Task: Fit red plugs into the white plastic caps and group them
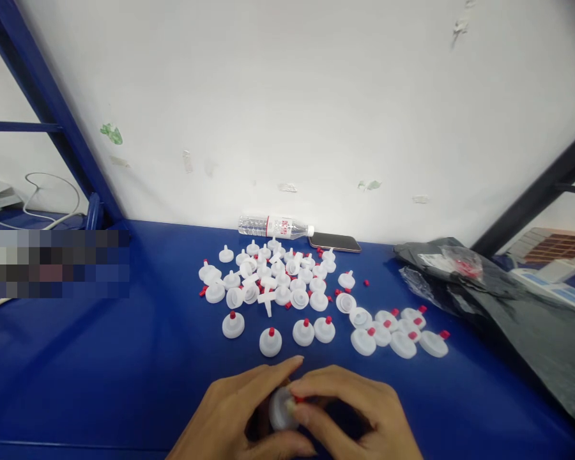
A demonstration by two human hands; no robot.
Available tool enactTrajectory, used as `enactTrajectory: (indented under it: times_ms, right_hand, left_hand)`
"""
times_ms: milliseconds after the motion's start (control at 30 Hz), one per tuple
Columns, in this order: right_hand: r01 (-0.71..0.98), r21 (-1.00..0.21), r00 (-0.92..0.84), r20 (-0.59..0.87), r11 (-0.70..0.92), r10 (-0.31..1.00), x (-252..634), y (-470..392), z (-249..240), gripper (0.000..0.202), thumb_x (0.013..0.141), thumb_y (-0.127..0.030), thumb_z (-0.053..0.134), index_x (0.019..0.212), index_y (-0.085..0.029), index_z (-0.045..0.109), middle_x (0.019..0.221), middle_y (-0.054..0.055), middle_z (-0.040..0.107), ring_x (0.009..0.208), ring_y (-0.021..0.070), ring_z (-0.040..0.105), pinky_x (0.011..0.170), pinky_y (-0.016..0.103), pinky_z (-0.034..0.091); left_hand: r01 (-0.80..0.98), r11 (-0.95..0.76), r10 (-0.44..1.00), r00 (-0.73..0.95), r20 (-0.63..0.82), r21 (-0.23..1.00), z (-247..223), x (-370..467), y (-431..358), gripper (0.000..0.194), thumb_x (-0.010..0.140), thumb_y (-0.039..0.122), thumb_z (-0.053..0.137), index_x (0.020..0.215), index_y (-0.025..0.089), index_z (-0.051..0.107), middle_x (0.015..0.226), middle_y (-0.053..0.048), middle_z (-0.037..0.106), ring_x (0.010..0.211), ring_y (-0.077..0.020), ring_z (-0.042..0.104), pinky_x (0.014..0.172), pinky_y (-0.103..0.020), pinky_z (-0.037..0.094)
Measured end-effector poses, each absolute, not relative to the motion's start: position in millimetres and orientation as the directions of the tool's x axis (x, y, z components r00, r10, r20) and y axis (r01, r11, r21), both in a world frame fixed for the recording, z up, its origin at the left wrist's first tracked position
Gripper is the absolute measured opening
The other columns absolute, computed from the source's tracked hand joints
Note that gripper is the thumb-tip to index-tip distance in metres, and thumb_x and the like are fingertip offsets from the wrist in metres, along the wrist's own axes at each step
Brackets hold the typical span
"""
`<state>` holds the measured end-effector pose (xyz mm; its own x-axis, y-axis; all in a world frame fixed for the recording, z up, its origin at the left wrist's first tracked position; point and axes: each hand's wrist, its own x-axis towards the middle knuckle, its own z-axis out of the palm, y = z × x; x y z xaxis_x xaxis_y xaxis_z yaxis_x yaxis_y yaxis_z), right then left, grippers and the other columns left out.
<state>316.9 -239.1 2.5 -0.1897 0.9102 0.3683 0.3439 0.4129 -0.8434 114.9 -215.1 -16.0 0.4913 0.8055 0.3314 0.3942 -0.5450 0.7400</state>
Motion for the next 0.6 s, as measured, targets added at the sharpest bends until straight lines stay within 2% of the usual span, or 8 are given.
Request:
enactTrajectory:
  times_ms: [133, 200, 267, 433, 533, 600]
  right_hand:
    - [0.329, -0.792, -0.206, 0.472, 0.515, 0.857, 316, -240, 0, 0.02, 0.086, -0.013, 0.077, 0.101, -0.026, 0.081, 0.091, -0.003, 0.083, 0.078, 0.013, 0.079, 0.076, 0.014, 0.061]
    - [0.369, -0.737, -0.187, 0.539, 0.567, 0.822, 321, -242, 0, 0.022, 0.088, -0.012, 0.075, 0.104, -0.026, 0.08, 0.096, -0.003, 0.083, 0.083, 0.0136, 0.079, 0.079, 0.015, 0.061]
    - [0.479, -0.658, -0.146, 0.593, 0.581, 0.792, 328, -243, 0, 0.025, 0.09, -0.01, 0.072, 0.107, -0.027, 0.08, 0.101, -0.003, 0.082, 0.087, 0.0138, 0.079, 0.083, 0.015, 0.061]
    - [0.717, -0.468, -0.154, 0.617, 0.516, 0.772, 341, -239, -6, 0.025, 0.096, -0.013, 0.064, 0.115, -0.024, 0.077, 0.105, 0.0, 0.082, 0.094, 0.0146, 0.079, 0.089, 0.016, 0.059]
    - [0.758, -0.459, -0.113, 0.608, 0.464, 0.786, 337, -232, -12, 0.02, 0.099, -0.017, 0.06, 0.112, -0.023, 0.075, 0.103, 0.001, 0.081, 0.092, 0.0155, 0.079, 0.085, 0.019, 0.061]
    - [0.766, -0.468, -0.083, 0.607, 0.44, 0.79, 334, -229, -14, 0.023, 0.099, -0.02, 0.062, 0.119, -0.026, 0.072, 0.1, 0.0, 0.081, 0.087, 0.0152, 0.078, 0.08, 0.02, 0.062]
  left_hand:
    - [0.417, -0.543, 0.811, 0.485, 0.327, 0.729, -17, 115, -218, 0.064, 0.077, 0.039, 0.088, 0.136, 0.035, 0.063, 0.109, 0.008, 0.08, 0.086, -0.0109, 0.076, 0.081, -0.013, 0.059]
    - [0.393, -0.548, 0.811, 0.465, 0.354, 0.738, -17, 115, -219, 0.068, 0.078, 0.042, 0.087, 0.139, 0.039, 0.059, 0.107, 0.009, 0.079, 0.072, -0.0075, 0.072, 0.07, -0.012, 0.059]
    - [0.363, -0.566, 0.803, 0.447, 0.395, 0.74, -15, 116, -220, 0.067, 0.081, 0.043, 0.085, 0.141, 0.041, 0.055, 0.111, 0.008, 0.076, 0.059, -0.0036, 0.065, 0.058, -0.01, 0.056]
    - [0.392, -0.596, 0.792, 0.43, 0.433, 0.701, -9, 118, -222, 0.035, 0.098, 0.028, 0.065, 0.131, 0.036, 0.06, 0.106, 0.005, 0.071, 0.059, -0.003, 0.066, 0.05, -0.009, 0.053]
    - [0.396, -0.619, 0.777, 0.434, 0.456, 0.678, -6, 120, -222, 0.029, 0.099, 0.024, 0.063, 0.126, 0.032, 0.061, 0.105, 0.003, 0.07, 0.059, -0.0037, 0.068, 0.05, -0.01, 0.054]
    - [0.395, -0.632, 0.768, 0.433, 0.472, 0.667, -5, 120, -222, 0.028, 0.099, 0.022, 0.062, 0.124, 0.032, 0.06, 0.103, 0.004, 0.069, 0.06, -0.004, 0.069, 0.051, -0.01, 0.054]
